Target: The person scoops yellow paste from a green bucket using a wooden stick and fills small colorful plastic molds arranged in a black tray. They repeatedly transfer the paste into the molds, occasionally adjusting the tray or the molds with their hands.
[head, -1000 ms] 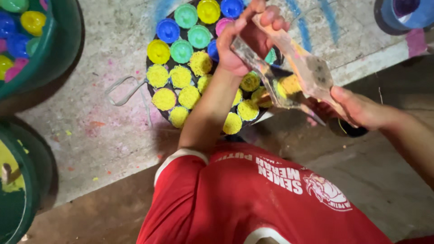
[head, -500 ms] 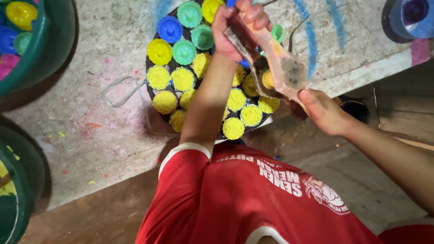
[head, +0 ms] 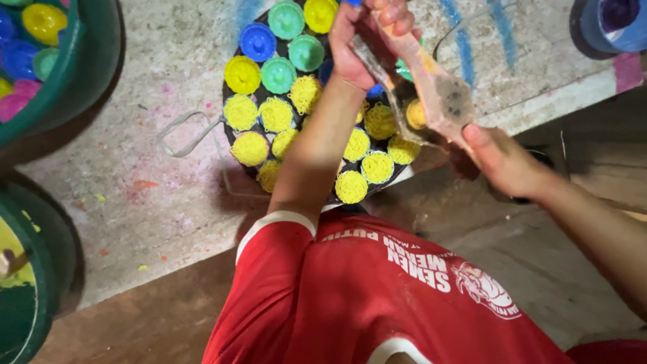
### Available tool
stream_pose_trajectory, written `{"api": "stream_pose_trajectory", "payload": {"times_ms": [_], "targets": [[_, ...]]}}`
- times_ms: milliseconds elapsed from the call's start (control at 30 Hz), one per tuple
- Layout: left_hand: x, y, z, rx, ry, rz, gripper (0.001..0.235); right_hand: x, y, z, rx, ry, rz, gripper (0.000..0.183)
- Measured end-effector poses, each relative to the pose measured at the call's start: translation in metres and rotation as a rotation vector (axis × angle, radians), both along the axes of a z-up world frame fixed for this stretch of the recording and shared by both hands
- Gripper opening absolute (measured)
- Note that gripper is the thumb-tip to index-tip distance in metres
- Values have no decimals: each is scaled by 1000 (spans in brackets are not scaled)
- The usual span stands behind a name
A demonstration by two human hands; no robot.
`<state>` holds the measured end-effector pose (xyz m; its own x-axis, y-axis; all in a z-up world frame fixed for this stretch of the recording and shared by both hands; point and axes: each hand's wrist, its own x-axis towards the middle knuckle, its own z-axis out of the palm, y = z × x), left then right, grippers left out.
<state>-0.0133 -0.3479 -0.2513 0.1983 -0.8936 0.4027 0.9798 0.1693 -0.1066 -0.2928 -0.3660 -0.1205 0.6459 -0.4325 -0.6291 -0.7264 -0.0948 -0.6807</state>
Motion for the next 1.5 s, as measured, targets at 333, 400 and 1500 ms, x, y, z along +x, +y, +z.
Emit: {"api": "stream_pose_trajectory", "payload": {"times_ms": [333,400,1500], "targets": [[2,-4,-32,827,-782,-117,47,-28,-9,-24,37,-180,-106,86],[-11,23,-44,901,-1068,-270,67,-33,-10,-33,89,-231,-144,85],[52,-4,-41,110,119,266,25,101,-58,5,-33,238,132,82]]}}
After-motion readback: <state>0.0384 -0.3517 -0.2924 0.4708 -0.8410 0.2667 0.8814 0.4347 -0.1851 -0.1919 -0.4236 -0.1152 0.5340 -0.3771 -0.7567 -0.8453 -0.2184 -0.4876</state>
